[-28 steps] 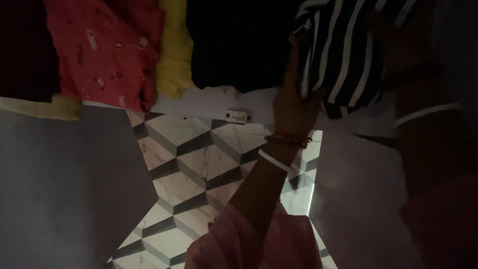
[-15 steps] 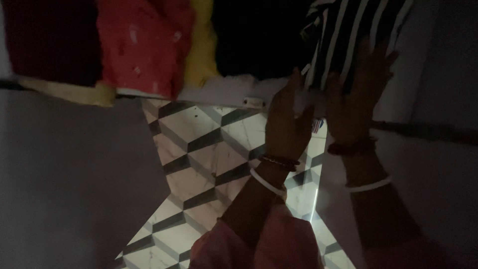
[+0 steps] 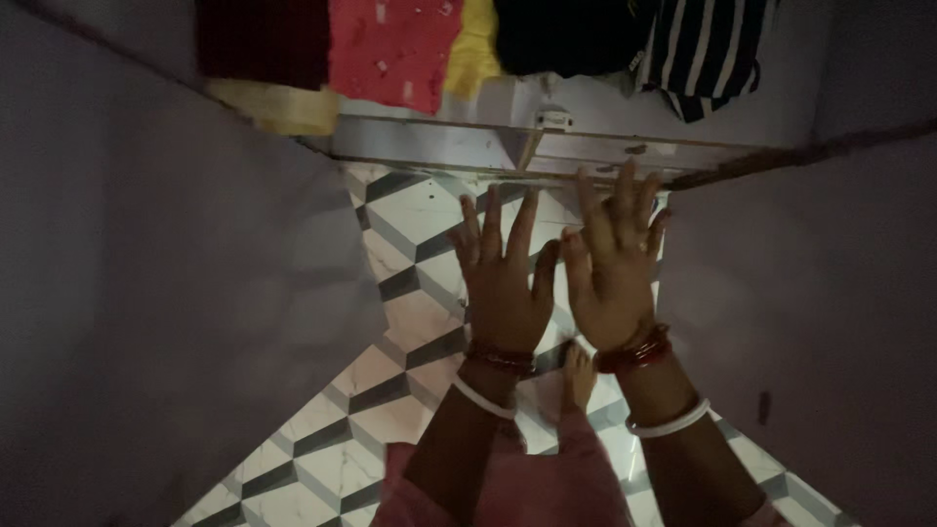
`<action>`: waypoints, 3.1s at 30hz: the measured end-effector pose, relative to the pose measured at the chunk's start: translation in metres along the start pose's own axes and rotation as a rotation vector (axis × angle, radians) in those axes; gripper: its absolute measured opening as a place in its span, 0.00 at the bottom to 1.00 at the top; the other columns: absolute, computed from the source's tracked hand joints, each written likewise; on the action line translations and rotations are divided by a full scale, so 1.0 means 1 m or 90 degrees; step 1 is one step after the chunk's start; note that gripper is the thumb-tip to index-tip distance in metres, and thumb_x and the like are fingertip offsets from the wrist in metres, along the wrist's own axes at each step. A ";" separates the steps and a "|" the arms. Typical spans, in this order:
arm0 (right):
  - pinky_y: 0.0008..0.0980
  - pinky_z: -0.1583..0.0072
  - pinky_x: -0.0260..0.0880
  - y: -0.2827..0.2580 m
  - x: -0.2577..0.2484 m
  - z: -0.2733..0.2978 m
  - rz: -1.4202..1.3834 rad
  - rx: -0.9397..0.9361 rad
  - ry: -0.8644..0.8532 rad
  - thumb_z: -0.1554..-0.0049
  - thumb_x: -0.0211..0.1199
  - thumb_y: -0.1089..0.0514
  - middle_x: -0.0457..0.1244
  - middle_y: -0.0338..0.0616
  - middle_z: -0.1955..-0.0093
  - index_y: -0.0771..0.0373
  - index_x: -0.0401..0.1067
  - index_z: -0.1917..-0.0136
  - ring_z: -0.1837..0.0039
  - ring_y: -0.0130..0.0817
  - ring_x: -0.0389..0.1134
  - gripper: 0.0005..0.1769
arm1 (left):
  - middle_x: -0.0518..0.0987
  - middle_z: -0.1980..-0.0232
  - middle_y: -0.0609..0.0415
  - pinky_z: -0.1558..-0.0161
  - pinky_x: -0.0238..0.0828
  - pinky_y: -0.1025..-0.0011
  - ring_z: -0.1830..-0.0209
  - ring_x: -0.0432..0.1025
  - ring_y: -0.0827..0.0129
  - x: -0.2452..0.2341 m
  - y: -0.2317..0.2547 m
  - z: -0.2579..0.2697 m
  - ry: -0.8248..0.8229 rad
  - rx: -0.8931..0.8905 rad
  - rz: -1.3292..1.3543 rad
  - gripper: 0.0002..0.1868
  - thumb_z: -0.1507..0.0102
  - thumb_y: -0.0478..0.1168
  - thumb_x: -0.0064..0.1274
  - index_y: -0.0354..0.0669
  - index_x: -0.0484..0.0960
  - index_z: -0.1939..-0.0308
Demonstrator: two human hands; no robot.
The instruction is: The person folds various clothing items on a bed and places them into a wardrobe. The person handles shorts, jeans, and shirts one at a time, folding each item and then storing it on a shelf inside the wardrobe.
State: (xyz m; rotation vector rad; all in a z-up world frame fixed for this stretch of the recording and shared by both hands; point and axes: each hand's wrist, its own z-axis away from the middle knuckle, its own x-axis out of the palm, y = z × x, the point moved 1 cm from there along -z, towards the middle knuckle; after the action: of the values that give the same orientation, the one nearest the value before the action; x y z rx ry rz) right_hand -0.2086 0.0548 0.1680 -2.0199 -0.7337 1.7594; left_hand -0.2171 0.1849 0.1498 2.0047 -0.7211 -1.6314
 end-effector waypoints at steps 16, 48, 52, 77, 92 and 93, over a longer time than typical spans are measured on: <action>0.66 0.22 0.25 -0.130 -0.106 0.167 -0.040 -0.046 -0.076 0.30 0.34 0.45 0.37 0.68 0.15 0.58 0.48 0.16 0.15 0.69 0.27 0.33 | 0.57 0.18 0.42 0.24 0.31 0.31 0.15 0.42 0.38 -0.161 0.076 0.169 0.057 -0.035 -0.021 0.27 0.28 0.50 0.46 0.54 0.68 0.24; 0.67 0.23 0.25 -0.487 -0.105 0.524 -0.105 -0.455 -0.228 0.33 0.40 0.48 0.39 0.70 0.17 0.59 0.53 0.19 0.17 0.70 0.33 0.31 | 0.59 0.21 0.43 0.31 0.34 0.27 0.20 0.45 0.39 -0.522 0.066 0.628 0.309 -0.259 -0.223 0.28 0.31 0.53 0.46 0.59 0.70 0.26; 0.67 0.23 0.24 -0.533 -0.094 0.574 -0.153 -0.528 -0.243 0.33 0.41 0.49 0.39 0.73 0.18 0.59 0.54 0.19 0.17 0.72 0.33 0.31 | 0.60 0.21 0.43 0.30 0.33 0.27 0.19 0.45 0.39 -0.558 0.057 0.681 0.344 -0.281 -0.261 0.27 0.31 0.51 0.48 0.60 0.70 0.27; 0.66 0.24 0.27 -0.707 0.000 0.721 -0.249 -0.975 -0.514 0.34 0.43 0.48 0.39 0.66 0.16 0.52 0.55 0.20 0.16 0.65 0.33 0.31 | 0.60 0.23 0.41 0.30 0.33 0.29 0.19 0.44 0.41 -0.641 0.052 0.873 0.632 -0.673 -0.375 0.26 0.32 0.51 0.51 0.61 0.72 0.29; 0.66 0.24 0.27 -0.794 0.013 0.962 -0.296 -1.124 -0.570 0.34 0.43 0.47 0.40 0.63 0.17 0.49 0.55 0.20 0.16 0.64 0.34 0.30 | 0.61 0.23 0.40 0.30 0.32 0.28 0.20 0.45 0.40 -0.702 0.065 1.101 0.684 -0.776 -0.447 0.26 0.31 0.51 0.48 0.61 0.72 0.28; 0.66 0.24 0.28 -0.801 0.012 0.980 -0.293 -1.130 -0.575 0.35 0.43 0.47 0.40 0.63 0.17 0.49 0.55 0.20 0.16 0.64 0.34 0.30 | 0.61 0.23 0.41 0.30 0.32 0.28 0.20 0.45 0.40 -0.707 0.067 1.118 0.686 -0.781 -0.454 0.26 0.31 0.51 0.48 0.61 0.71 0.28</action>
State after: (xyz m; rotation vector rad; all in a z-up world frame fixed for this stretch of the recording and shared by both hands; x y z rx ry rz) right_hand -1.2896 0.6386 0.4700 -0.9750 -3.5232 1.6111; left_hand -1.4351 0.5704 0.4989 1.7045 1.1895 -0.5897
